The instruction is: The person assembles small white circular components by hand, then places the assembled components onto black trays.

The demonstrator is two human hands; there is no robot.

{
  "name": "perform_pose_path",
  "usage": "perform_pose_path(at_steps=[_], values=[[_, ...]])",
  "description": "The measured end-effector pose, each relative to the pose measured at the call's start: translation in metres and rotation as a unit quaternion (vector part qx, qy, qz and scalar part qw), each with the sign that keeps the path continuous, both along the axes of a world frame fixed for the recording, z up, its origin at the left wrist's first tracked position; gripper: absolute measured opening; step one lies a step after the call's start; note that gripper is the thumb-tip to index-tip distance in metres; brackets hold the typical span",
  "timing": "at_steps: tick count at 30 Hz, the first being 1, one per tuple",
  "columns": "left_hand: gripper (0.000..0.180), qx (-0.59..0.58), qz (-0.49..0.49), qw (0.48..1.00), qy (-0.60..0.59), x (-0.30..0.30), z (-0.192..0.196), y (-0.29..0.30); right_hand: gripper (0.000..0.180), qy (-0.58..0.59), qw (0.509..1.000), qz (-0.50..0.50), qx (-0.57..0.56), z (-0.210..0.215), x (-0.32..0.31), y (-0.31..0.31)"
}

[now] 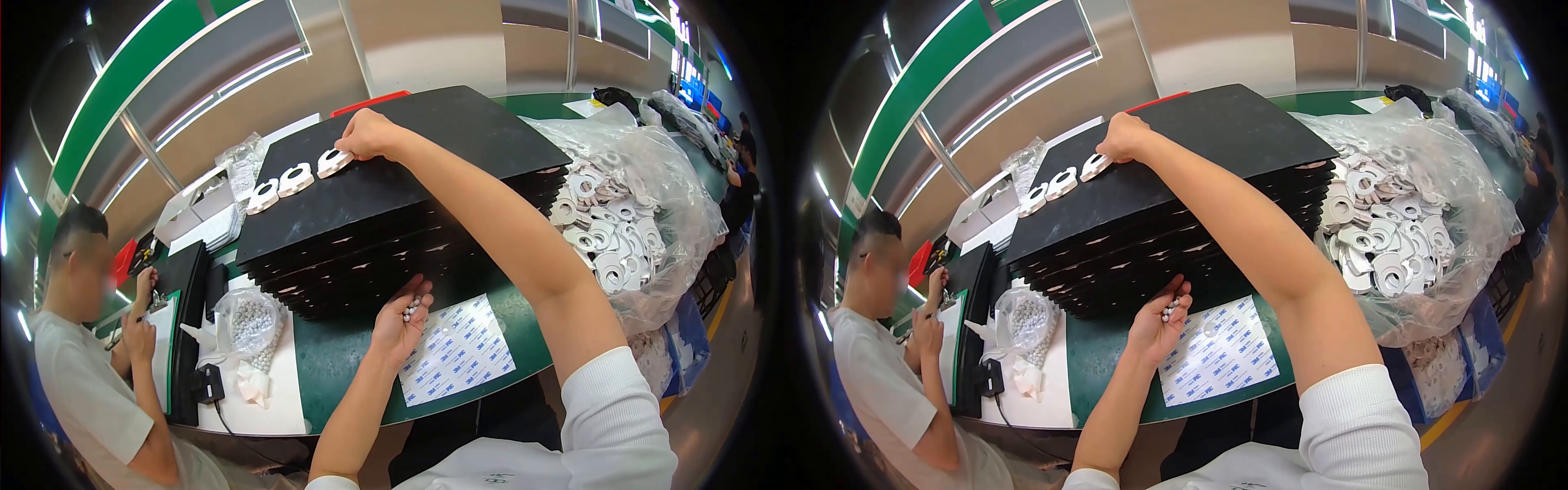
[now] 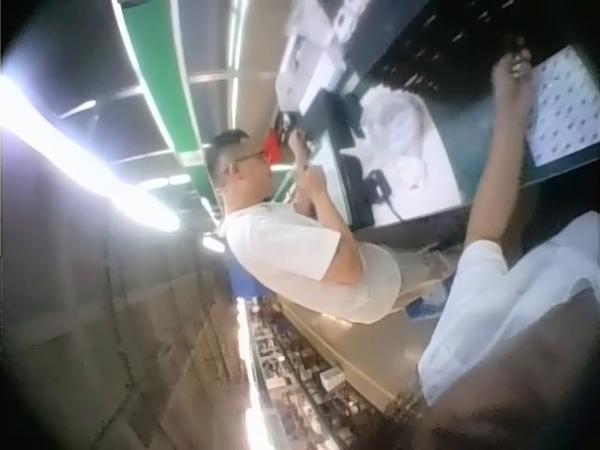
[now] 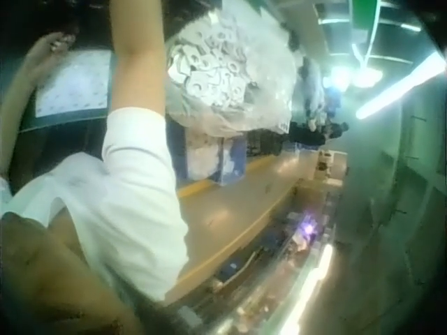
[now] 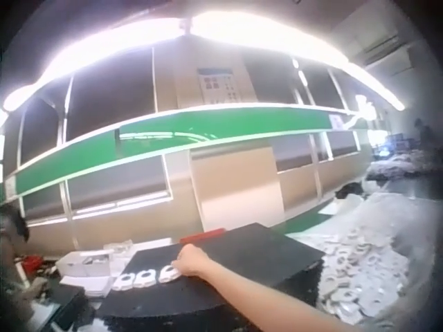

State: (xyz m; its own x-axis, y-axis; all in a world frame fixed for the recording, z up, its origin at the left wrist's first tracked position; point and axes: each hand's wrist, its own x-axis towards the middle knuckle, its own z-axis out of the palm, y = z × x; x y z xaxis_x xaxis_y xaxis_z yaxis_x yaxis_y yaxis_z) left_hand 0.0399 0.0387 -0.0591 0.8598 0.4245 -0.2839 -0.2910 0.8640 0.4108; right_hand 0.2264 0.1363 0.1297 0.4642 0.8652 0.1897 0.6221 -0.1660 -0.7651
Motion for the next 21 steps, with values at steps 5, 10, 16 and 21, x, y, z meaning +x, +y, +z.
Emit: perform_pose_path(at_steps=[5,10,16,21], values=[[0.018,0.019,-0.006,0.999,-0.027,0.0,-0.003,0.001,0.027,0.027,0.996,0.063,0.065,0.019,-0.002,-0.043],[0.021,0.04,-0.012,0.999,0.0,-0.003,0.004,0.0,0.021,-0.126,0.936,0.114,0.308,0.029,-0.005,-0.161],[0.026,0.074,0.009,0.997,-0.003,-0.002,0.011,-0.006,0.014,-0.142,0.965,-0.163,0.15,-0.016,0.001,-0.3],[0.024,0.1,0.029,0.995,0.006,0.002,0.02,-0.013,0.019,-0.267,0.932,-0.23,-0.086,-0.102,0.063,-0.347]])
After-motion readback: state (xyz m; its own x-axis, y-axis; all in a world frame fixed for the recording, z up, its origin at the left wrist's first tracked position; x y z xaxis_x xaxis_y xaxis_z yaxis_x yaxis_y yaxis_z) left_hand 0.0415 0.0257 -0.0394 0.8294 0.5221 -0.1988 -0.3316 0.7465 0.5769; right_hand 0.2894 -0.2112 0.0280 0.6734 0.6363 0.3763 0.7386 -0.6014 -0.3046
